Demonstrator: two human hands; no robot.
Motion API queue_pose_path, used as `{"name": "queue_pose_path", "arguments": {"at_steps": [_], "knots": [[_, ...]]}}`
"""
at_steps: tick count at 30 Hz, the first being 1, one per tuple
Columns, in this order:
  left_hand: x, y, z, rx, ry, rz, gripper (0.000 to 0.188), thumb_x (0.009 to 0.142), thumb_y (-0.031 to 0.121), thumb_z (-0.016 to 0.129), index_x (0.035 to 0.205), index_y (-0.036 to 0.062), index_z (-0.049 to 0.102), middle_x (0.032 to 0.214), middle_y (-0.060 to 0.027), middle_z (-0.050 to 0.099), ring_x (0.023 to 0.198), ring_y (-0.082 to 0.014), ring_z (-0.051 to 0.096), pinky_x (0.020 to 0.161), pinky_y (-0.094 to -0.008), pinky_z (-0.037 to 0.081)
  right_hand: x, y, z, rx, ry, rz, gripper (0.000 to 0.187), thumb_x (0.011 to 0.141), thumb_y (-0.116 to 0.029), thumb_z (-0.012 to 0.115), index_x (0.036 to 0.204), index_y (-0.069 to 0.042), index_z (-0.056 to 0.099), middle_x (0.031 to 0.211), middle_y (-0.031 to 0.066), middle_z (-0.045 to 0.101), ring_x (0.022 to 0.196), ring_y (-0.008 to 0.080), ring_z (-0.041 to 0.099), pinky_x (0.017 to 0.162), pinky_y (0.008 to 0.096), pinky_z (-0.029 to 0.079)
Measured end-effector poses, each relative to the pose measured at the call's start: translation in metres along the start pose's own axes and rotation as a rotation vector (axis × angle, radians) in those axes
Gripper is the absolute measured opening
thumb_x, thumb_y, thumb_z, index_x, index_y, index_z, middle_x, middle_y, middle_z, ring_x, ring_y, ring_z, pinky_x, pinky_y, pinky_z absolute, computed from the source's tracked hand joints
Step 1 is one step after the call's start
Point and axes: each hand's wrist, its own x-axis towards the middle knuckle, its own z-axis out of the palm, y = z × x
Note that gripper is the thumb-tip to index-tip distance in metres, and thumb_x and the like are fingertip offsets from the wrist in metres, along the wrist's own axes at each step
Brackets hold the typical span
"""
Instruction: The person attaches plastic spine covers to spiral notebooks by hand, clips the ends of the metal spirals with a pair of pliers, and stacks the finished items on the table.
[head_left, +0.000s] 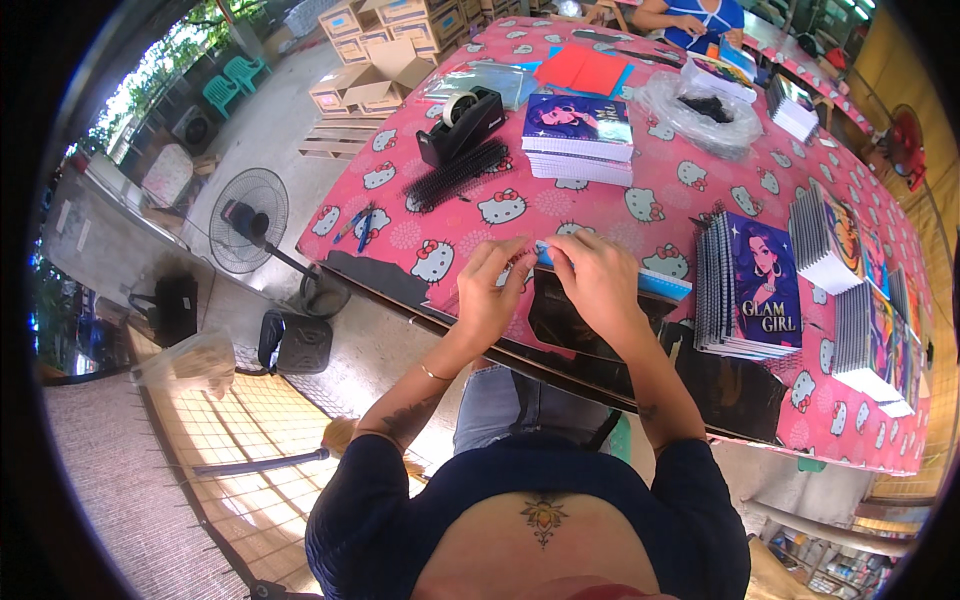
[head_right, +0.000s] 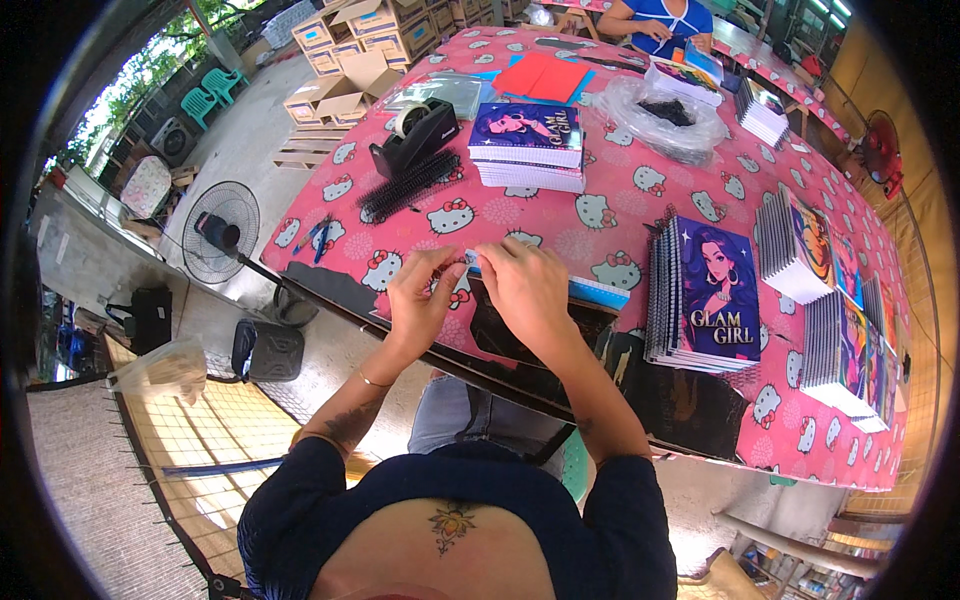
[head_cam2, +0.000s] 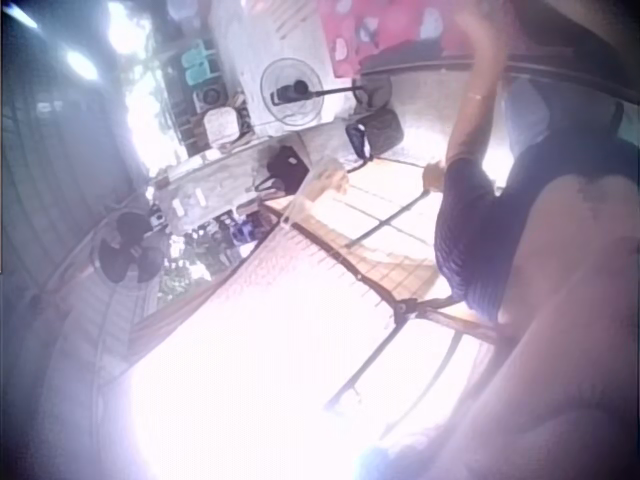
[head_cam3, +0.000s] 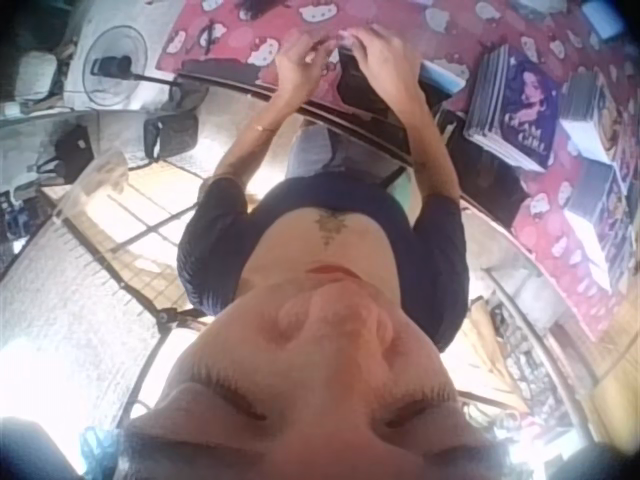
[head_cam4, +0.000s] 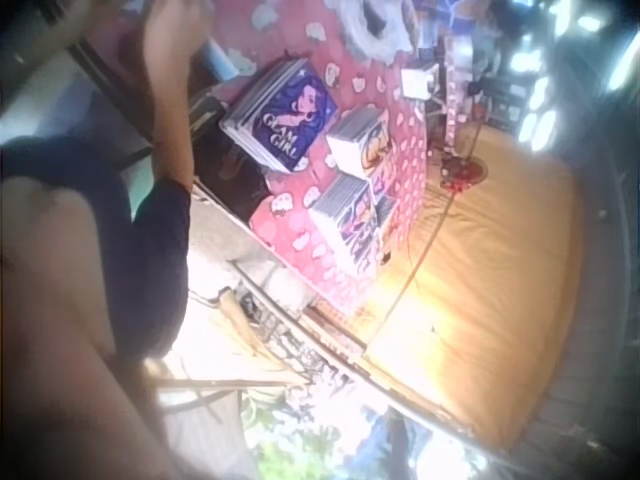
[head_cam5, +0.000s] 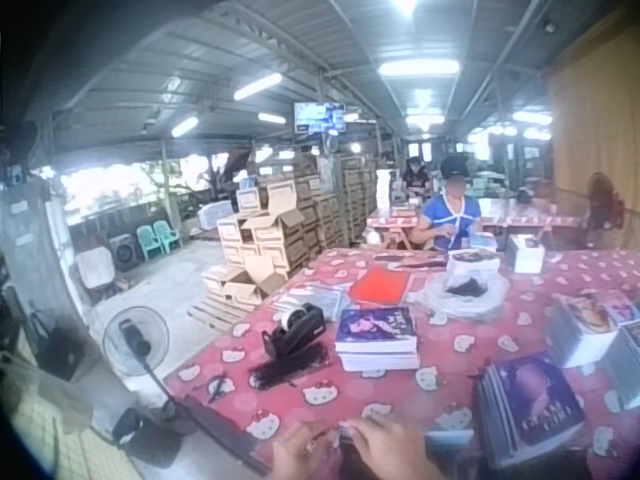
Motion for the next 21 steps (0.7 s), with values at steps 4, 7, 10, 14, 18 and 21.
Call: {"name": "queue_pose_path", "arguments": {"at_steps": [4,7,10,14,18,21], "knots": [[-0.003,0.004,0.003,0.066,0.02,0.005,0.019,0.087,0.001,0.073,0.106,0.0017,0.07,0.091,-0.0126,0.066,0.07,-0.0234,0.067,0.059,-0.0334,0.054,-0.001,0.0,0.002,-0.011,-0.008,-0.001,0.008,0.086,-0.014,0.07,0.093,-0.011,0.068,0.079,0.0064,0.064,0.075,0.0273,0.066,0.064,0.0404,0.049],[-0.002,0.006,0.002,0.042,0.014,-0.059,0.018,0.086,0.001,0.074,0.104,0.0003,0.07,0.092,-0.0122,0.066,0.07,-0.0224,0.065,0.063,-0.032,0.053,-0.001,-0.003,0.001,-0.004,-0.011,0.006,0.007,0.086,-0.014,0.07,0.092,-0.01,0.067,0.079,0.0064,0.064,0.074,0.0273,0.066,0.064,0.0406,0.048],[0.014,0.005,-0.003,0.112,-0.1,-0.072,0.02,0.085,0.001,0.075,0.105,-0.0001,0.07,0.092,-0.0111,0.066,0.07,-0.0205,0.064,0.064,-0.0314,0.052,0.001,0.001,-0.004,0.022,-0.018,-0.019,0.007,0.087,-0.015,0.07,0.09,-0.011,0.066,0.079,0.0067,0.064,0.074,0.0279,0.066,0.065,0.0411,0.049],[0.024,-0.01,-0.019,0.043,-0.299,0.029,0.023,0.086,0.003,0.075,0.107,-0.0002,0.068,0.09,-0.0121,0.064,0.069,-0.0214,0.063,0.062,-0.0332,0.05,-0.001,0.001,-0.003,0.074,-0.063,0.004,0.006,0.088,-0.017,0.068,0.089,-0.011,0.066,0.08,0.0077,0.065,0.075,0.0295,0.066,0.066,0.0428,0.049],[0.054,0.001,-0.041,-0.053,-0.583,-0.003,0.03,0.086,0.011,0.076,0.112,0.0027,0.065,0.095,-0.0138,0.064,0.071,-0.0288,0.063,0.061,-0.0364,0.05,0.002,0.002,-0.008,0.141,-0.126,0.007,0.008,0.088,-0.017,0.068,0.092,-0.01,0.067,0.078,0.0091,0.066,0.071,0.0327,0.066,0.063,0.0446,0.05],[0.055,-0.025,-0.035,-0.014,-0.688,0.092,0.03,0.088,0.012,0.074,0.114,0.0034,0.065,0.092,-0.0136,0.063,0.07,-0.0298,0.062,0.061,-0.0368,0.05,0.003,0.003,-0.011,0.181,-0.163,0.039,0.01,0.087,-0.014,0.07,0.096,-0.008,0.069,0.081,0.01,0.067,0.072,0.0347,0.066,0.064,0.0458,0.05]]}}
